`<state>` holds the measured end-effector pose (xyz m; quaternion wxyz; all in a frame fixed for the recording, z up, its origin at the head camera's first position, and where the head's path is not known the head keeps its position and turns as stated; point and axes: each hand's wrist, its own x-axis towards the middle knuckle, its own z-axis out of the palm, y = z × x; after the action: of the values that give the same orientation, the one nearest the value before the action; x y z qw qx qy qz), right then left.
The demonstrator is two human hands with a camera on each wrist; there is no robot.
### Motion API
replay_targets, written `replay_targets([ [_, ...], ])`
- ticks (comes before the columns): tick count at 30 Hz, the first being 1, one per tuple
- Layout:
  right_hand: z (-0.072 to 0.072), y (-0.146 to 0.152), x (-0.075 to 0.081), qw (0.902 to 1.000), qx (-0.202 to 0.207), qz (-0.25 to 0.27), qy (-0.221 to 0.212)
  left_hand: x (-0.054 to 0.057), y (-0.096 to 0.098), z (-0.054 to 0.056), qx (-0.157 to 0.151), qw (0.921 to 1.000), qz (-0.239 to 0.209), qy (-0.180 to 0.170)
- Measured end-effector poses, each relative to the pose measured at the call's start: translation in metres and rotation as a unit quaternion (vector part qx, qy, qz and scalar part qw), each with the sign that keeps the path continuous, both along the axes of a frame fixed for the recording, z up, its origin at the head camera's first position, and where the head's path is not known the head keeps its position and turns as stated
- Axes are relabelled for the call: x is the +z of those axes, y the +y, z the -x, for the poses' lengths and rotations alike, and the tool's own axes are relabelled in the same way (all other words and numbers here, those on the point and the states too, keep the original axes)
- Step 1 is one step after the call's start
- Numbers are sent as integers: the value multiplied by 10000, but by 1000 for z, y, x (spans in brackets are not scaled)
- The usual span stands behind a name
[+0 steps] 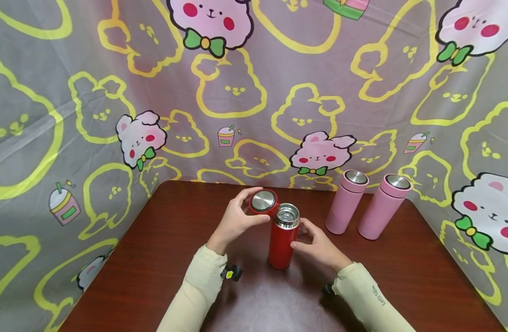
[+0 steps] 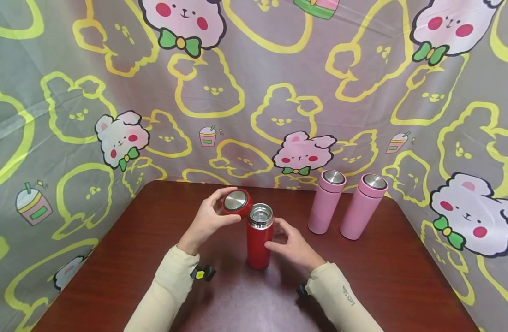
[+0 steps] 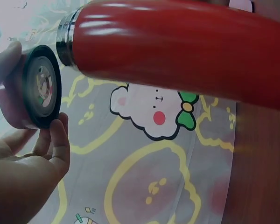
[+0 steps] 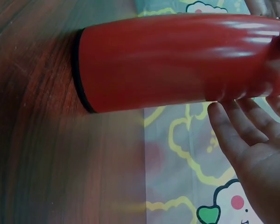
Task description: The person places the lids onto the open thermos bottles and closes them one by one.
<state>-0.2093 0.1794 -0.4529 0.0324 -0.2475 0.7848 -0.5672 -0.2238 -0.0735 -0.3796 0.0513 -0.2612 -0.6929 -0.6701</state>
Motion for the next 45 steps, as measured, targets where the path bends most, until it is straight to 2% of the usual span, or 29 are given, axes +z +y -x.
replay_targets([
  [5,-9,-2,16,9998,178,14,-126,0,11,2,-120,9998,-18,-130],
  [8,-13,-3,23,9996,237,-67,-131,0,16,3,-85,9998,186,-4],
  [12,-10,-2,22,9996,219,-174,45,-1,22,5,-45,9981,568,238],
  [19,8,7,-6,9996,113,-248,73,-3,27,9,-177,9961,812,296],
  [26,-7,0,24,9989,135,-449,-64,2,26,9,-434,9942,962,219],
  [34,-4,0,17,9994,295,-161,68,1,30,8,-340,9930,1028,473],
  [39,-2,-1,17,9994,310,-112,97,3,34,8,-321,9914,1189,442],
  [43,-2,-1,18,9994,294,-159,76,7,35,6,-325,9905,1276,385],
  [45,-2,-1,19,9993,288,-206,112,14,34,-1,-357,9900,1311,368],
])
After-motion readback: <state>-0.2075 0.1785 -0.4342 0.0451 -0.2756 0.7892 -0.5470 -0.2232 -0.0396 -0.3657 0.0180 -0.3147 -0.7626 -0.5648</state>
